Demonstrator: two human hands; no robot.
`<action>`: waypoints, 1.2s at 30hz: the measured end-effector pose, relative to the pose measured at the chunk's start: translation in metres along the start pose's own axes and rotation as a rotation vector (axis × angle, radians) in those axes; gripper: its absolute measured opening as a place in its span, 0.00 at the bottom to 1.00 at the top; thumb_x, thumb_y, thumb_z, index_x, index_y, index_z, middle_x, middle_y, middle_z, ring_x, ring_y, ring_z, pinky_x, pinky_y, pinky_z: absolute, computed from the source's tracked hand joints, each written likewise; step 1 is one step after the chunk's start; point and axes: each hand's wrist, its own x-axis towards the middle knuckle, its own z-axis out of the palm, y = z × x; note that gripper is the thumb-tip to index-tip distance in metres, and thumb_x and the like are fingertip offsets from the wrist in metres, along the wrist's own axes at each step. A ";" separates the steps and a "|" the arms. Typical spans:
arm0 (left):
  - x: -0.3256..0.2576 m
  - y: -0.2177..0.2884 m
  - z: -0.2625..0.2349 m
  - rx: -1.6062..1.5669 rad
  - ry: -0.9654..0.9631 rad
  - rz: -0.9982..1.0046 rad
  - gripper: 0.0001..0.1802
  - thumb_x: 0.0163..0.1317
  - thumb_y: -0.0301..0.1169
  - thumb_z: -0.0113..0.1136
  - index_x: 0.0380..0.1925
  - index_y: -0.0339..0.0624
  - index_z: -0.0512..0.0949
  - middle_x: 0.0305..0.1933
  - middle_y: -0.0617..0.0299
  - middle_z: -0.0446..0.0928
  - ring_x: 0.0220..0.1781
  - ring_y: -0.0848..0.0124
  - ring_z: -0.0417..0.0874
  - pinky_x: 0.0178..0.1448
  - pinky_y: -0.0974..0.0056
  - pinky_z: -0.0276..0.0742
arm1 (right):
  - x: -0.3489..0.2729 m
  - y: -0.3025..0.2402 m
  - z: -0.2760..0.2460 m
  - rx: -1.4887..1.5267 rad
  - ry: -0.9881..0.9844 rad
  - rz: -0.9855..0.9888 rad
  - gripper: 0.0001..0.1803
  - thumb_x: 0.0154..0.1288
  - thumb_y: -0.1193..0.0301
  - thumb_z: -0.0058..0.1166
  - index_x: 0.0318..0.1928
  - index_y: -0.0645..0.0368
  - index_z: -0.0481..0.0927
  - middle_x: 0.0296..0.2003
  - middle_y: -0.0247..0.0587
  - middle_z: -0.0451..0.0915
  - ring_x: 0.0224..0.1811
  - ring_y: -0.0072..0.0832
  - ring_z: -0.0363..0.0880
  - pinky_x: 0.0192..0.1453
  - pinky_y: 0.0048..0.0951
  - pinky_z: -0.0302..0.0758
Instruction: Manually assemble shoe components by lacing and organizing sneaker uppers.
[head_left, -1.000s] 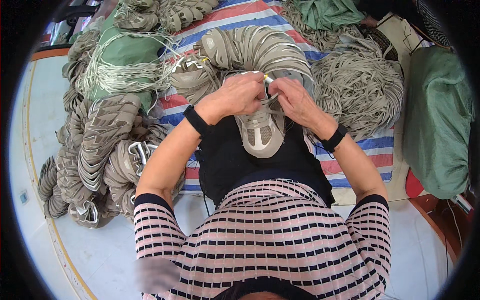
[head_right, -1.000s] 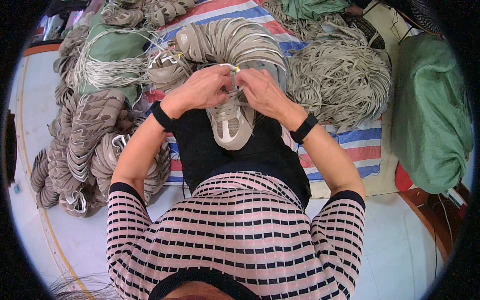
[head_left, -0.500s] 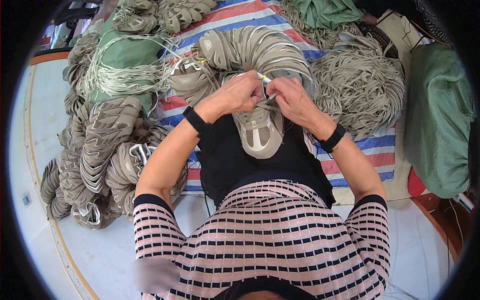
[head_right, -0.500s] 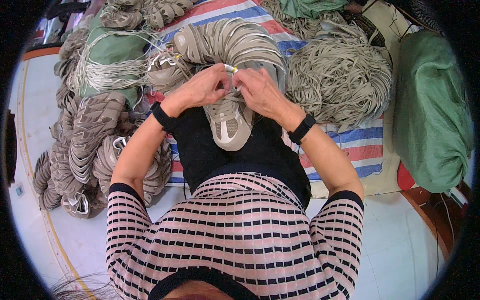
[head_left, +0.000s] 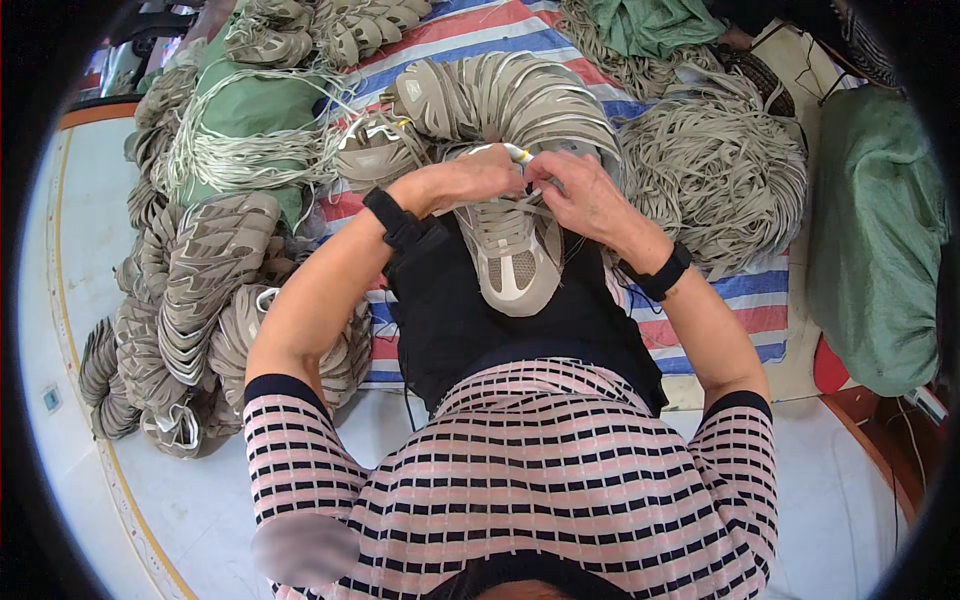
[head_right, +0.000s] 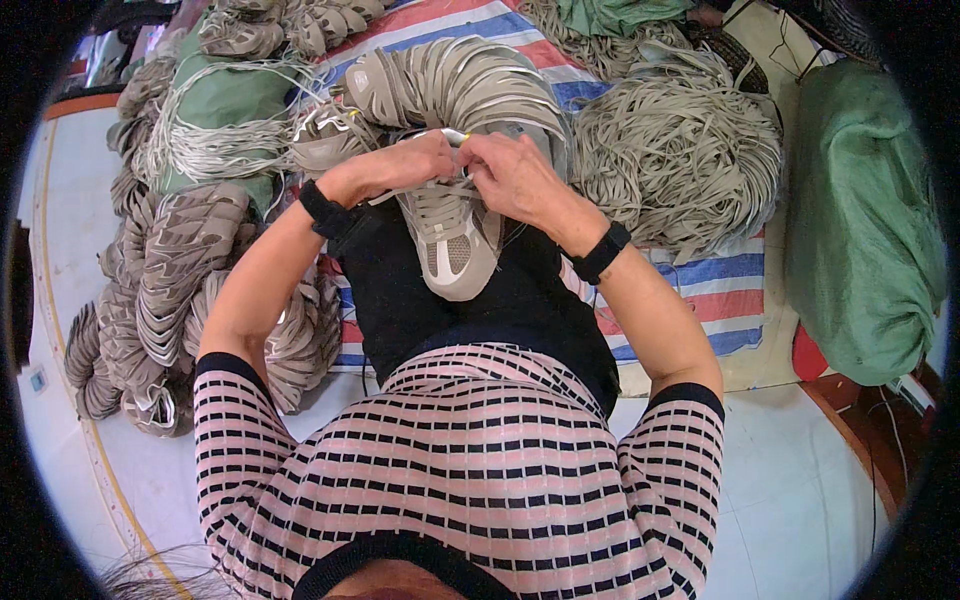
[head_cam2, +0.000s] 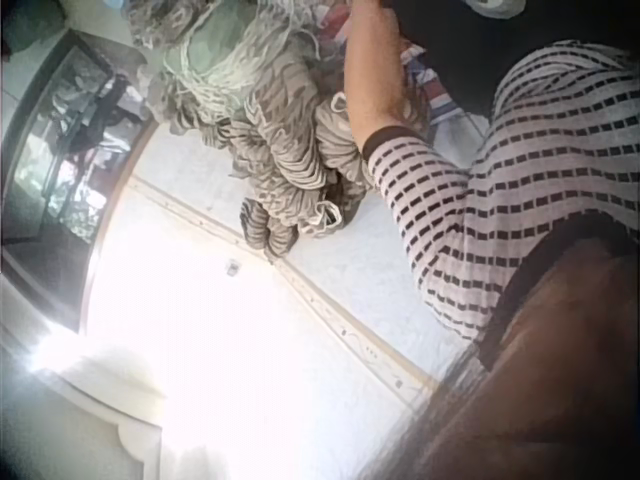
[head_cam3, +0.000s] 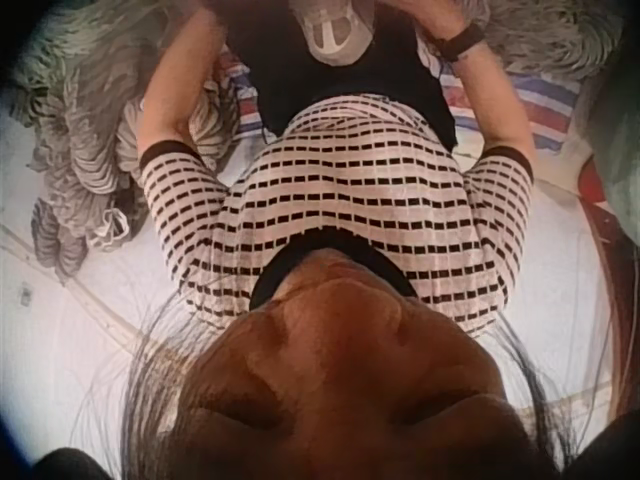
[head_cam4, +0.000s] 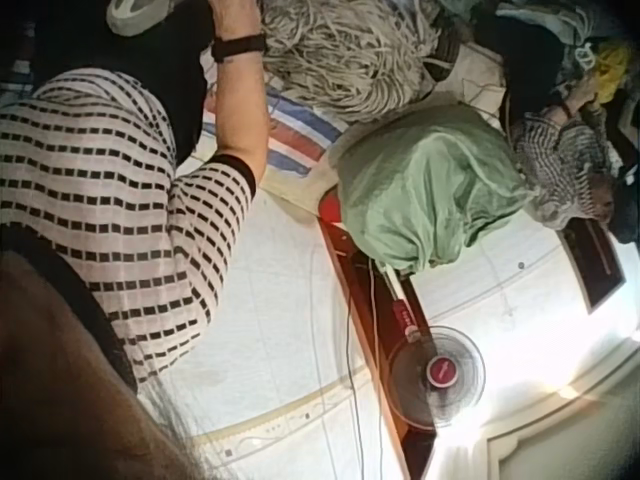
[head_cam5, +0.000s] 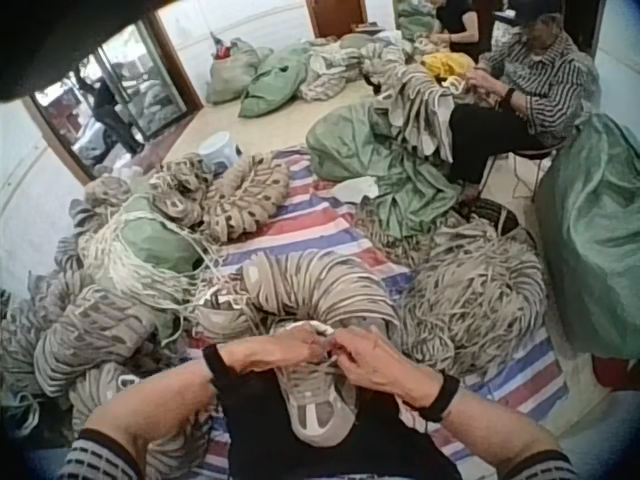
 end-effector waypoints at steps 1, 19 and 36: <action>-0.001 0.005 -0.001 0.066 -0.028 -0.070 0.13 0.52 0.35 0.53 0.25 0.34 0.73 0.34 0.61 0.67 0.38 0.71 0.67 0.40 0.67 0.62 | -0.001 0.003 0.000 -0.003 0.001 0.004 0.06 0.57 0.77 0.47 0.37 0.59 0.74 0.32 0.39 0.77 0.36 0.37 0.75 0.43 0.37 0.66; 0.002 -0.025 -0.001 -0.045 0.171 0.072 0.08 0.54 0.31 0.58 0.21 0.39 0.76 0.27 0.67 0.71 0.32 0.75 0.68 0.36 0.68 0.62 | 0.017 0.001 -0.002 0.113 -0.123 0.171 0.06 0.50 0.72 0.53 0.27 0.63 0.78 0.28 0.45 0.78 0.38 0.40 0.74 0.42 0.37 0.70; -0.038 -0.038 0.026 0.230 0.777 0.479 0.09 0.50 0.24 0.55 0.33 0.37 0.71 0.43 0.51 0.67 0.49 0.55 0.67 0.53 0.60 0.65 | 0.017 0.012 0.015 0.204 -0.080 0.225 0.12 0.53 0.65 0.56 0.23 0.62 0.78 0.21 0.37 0.75 0.35 0.31 0.68 0.40 0.31 0.67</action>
